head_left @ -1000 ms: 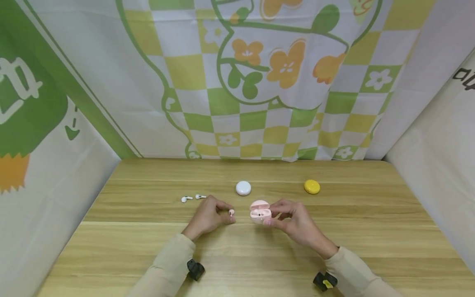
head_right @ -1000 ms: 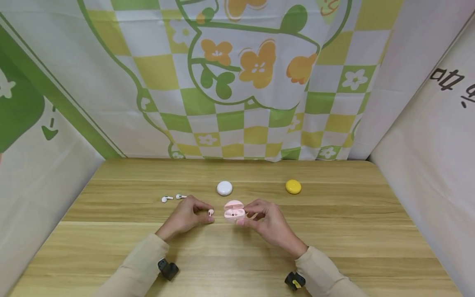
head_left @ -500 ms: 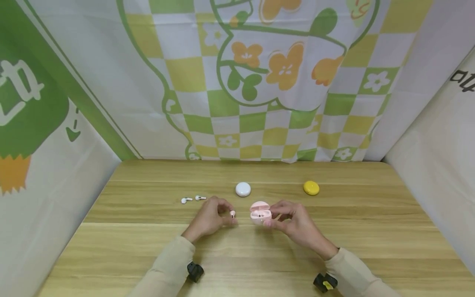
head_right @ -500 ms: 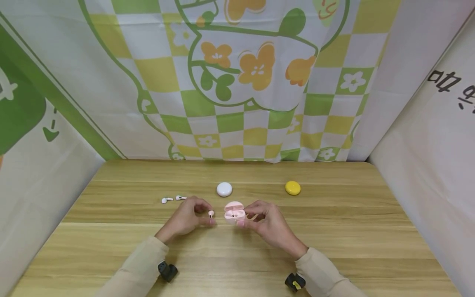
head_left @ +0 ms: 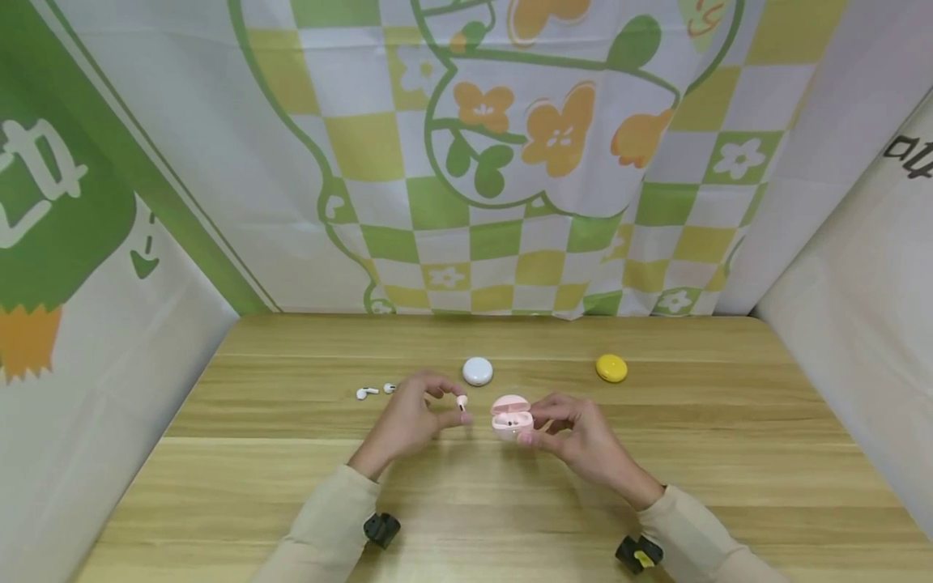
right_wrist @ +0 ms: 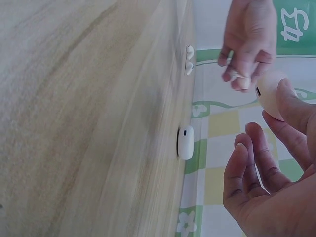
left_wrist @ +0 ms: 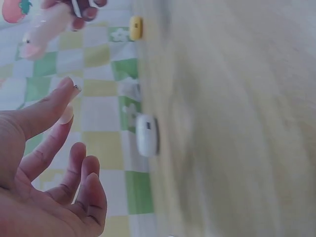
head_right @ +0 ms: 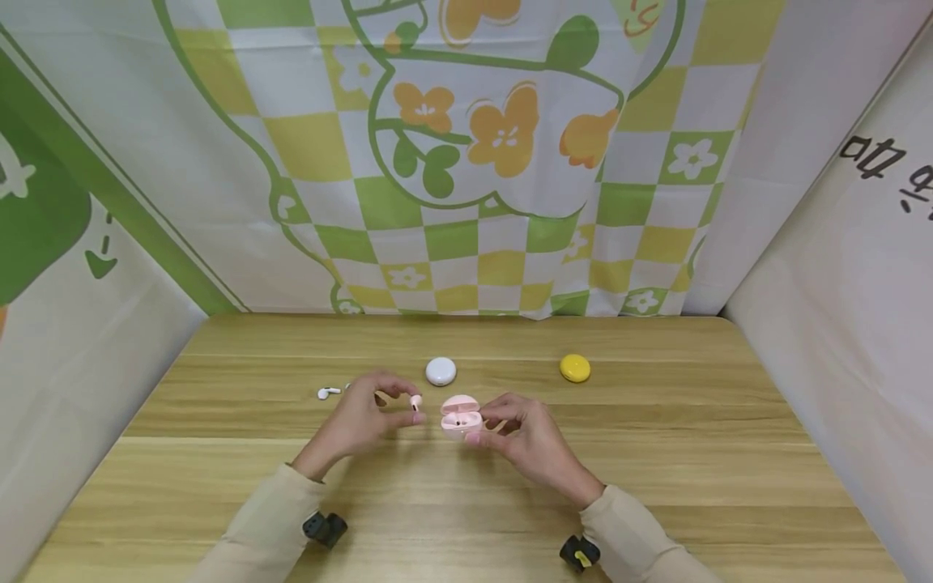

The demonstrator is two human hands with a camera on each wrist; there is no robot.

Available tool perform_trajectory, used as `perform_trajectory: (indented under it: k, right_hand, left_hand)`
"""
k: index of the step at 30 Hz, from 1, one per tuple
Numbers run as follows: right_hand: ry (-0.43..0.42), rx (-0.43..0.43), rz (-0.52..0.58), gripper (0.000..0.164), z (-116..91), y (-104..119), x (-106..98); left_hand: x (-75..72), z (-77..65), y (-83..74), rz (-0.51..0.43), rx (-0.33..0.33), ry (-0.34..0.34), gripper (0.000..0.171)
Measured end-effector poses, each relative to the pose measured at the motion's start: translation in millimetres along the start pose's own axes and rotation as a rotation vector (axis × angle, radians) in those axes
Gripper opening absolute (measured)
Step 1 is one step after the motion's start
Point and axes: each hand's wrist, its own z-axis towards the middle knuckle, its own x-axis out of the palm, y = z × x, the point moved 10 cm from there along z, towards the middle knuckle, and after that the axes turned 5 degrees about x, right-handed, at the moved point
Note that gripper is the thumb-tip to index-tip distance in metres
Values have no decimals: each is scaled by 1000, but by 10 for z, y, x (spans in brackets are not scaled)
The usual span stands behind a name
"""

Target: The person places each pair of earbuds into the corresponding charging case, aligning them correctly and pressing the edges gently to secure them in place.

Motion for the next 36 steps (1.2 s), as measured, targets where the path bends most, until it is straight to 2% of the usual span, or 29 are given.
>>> perform_trajectory:
  k: [9,16,25,36]
  right_hand:
    - [9,-3,-7,22,0,7,11]
    - [12,-10,-13,21,10,22,20]
    - [22,-15,-24,22,4,16,40]
    - [17,-45,-18,23,-4,53,46]
  left_hand:
    - [-120,-3,-294,1,84,-35,23]
    - [-133,-19,-491,-19,152,-46,25]
    - [-22,-47,-753,-49,264,-16,24]
    - [112,-48,-877,-33,300,26,22]
